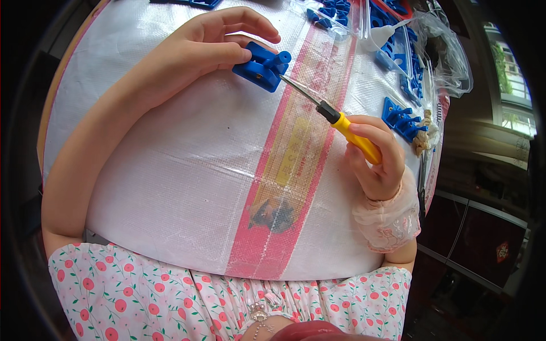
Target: Using a screwdriver to assemble or adjust a blue plastic component.
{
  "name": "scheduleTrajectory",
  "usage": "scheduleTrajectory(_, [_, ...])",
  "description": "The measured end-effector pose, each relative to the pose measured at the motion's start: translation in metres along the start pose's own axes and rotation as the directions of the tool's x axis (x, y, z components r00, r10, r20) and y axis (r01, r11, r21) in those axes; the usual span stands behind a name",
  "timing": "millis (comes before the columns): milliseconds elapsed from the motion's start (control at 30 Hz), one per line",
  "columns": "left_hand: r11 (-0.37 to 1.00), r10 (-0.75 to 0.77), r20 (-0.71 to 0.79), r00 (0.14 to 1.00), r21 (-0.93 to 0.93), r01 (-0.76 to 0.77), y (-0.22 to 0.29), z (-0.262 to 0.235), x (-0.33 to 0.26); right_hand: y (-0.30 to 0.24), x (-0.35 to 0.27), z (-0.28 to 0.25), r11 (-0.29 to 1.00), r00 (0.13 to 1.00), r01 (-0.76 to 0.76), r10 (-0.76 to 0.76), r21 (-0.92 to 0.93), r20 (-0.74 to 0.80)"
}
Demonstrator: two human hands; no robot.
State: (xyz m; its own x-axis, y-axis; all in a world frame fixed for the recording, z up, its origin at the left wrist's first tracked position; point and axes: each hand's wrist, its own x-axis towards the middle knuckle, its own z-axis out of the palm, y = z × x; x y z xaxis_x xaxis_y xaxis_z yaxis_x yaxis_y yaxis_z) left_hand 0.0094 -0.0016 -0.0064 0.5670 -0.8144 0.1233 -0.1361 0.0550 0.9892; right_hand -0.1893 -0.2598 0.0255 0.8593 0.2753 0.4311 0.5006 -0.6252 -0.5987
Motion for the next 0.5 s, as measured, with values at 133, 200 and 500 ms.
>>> scheduleTrajectory(133, [0.999, -0.014, 0.011, 1.0, 0.034, 0.013, 0.0029, 0.0007, 0.0007, -0.0002, 0.0014, -0.001, 1.0, 1.0, 0.01, -0.01, -0.002, 0.018])
scheduleTrajectory(200, [1.0, 0.018, 0.047, 0.999, 0.017, -0.019, -0.0004, -0.0017, 0.0013, -0.0009, 0.0018, -0.0014, 1.0, 0.999, 0.004, -0.004, -0.003, 0.034])
scheduleTrajectory(500, [0.99, 0.129, 0.162, 0.978, 0.027, -0.135, -0.0035, -0.0043, 0.0007, 0.0024, 0.0003, 0.0004, 1.0, 0.998, 0.019, -0.019, 0.01, 0.056])
